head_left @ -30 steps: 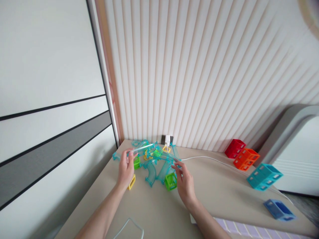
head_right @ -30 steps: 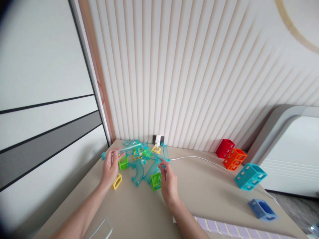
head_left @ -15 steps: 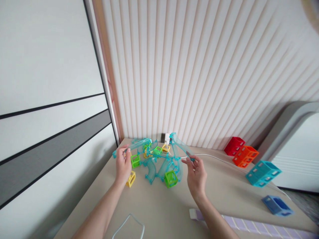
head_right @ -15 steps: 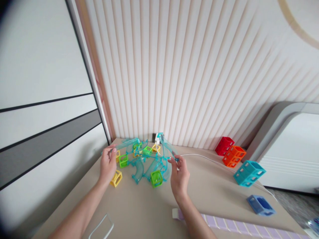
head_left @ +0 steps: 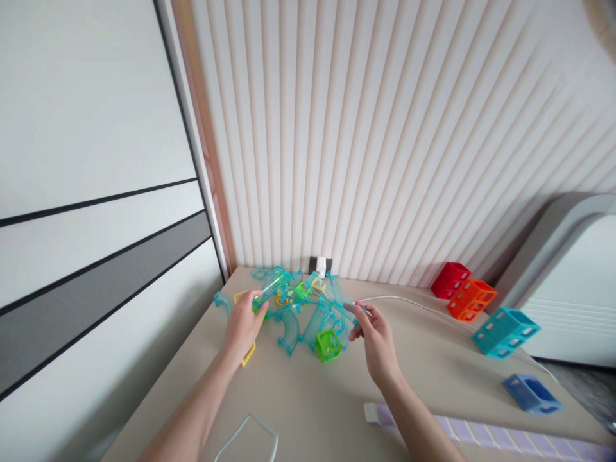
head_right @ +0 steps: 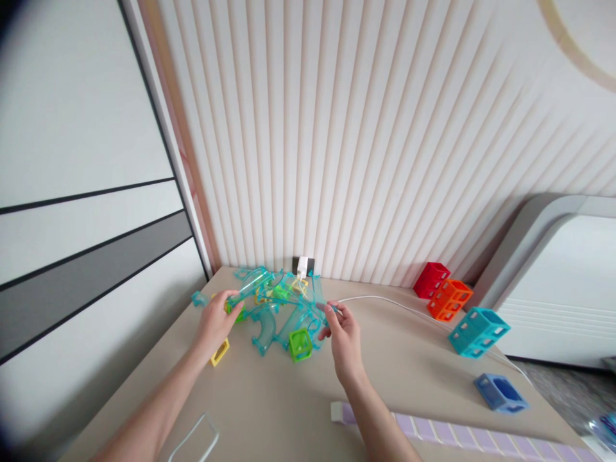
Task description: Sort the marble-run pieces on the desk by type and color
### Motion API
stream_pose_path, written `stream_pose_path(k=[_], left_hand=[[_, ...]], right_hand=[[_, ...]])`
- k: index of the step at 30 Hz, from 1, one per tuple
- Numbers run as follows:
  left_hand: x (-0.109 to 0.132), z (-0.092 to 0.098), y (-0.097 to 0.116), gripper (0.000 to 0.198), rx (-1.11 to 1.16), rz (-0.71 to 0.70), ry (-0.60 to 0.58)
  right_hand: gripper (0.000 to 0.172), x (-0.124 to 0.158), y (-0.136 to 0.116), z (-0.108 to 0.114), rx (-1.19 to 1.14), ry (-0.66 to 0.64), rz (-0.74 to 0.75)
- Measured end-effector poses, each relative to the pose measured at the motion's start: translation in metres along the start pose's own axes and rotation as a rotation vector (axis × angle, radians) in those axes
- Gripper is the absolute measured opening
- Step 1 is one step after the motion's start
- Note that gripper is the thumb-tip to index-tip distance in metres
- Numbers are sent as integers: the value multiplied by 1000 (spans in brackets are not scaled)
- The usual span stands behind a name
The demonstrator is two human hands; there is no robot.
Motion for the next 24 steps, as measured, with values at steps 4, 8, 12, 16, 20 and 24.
stream_pose_path(k=[4,8,12,16,20,24], left_hand=[[3,-2,7,24,-56,-35,-30],[6,2,31,38,-35,-137,-38],[23,-10,61,61,249,-194,-319],[41,-22,66,59,577,45,-437],[45,-29,63,44,776,220,-398],[35,-24,49,46,878,312,-232]], right_hand=[[47,4,6,-9,-12,-99,-91],[44,10,8,-17,-36,-165,-150],[46,16,9,-26,-63,-260,-173],[51,18,10,-33,-18,-327,-174],[65,6,11,-24,237,-310,-86],[63,-13,16,7,525,-159,16]])
Point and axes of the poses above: each hand's wrist, its own x-axis away from the middle knuckle, its own z-axis out of the back of the hand, y = z × x, the point moved 8 cm from there along -x, towards the middle knuckle, and after that the axes turned 3 degrees about z, right-handed, at the moved point
